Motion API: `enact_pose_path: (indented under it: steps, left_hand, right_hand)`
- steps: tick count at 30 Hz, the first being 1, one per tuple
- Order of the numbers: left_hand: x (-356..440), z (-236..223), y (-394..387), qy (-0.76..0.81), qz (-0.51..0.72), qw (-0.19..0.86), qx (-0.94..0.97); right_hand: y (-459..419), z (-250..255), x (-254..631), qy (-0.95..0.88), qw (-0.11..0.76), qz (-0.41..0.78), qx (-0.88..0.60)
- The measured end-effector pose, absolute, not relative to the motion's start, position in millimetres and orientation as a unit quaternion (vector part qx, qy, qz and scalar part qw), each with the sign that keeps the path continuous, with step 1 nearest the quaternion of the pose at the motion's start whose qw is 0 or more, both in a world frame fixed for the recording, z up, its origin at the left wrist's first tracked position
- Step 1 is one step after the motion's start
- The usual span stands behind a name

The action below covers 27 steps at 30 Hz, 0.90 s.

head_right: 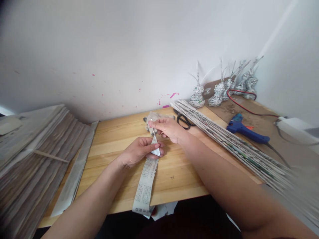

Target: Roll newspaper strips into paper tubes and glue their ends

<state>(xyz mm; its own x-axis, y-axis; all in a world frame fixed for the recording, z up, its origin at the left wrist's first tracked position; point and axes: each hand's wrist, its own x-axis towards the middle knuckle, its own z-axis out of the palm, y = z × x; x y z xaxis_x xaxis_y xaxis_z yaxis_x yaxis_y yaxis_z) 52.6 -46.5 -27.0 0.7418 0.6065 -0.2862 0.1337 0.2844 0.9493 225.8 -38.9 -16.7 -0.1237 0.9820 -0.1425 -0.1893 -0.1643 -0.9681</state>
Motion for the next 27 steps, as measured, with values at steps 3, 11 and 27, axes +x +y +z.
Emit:
enact_pose_path:
  steps: [3, 11, 27]
  left_hand:
    - [52.5, -26.4, -46.1, 0.318, 0.165, 0.741, 0.568]
    - [52.0, -28.6, -46.2, 0.305, 0.155, 0.741, 0.578]
    - [49.9, -26.6, -45.1, 0.307, 0.169, 0.739, 0.575]
  right_hand:
    - [-40.0, -17.5, 228.9, -0.471, 0.431, 0.651, -0.411]
    - [-38.5, -17.7, 223.7, -0.440, 0.477, 0.595, -0.474]
    - [-40.9, -14.3, 231.2, -0.508, 0.394, 0.646, -0.410]
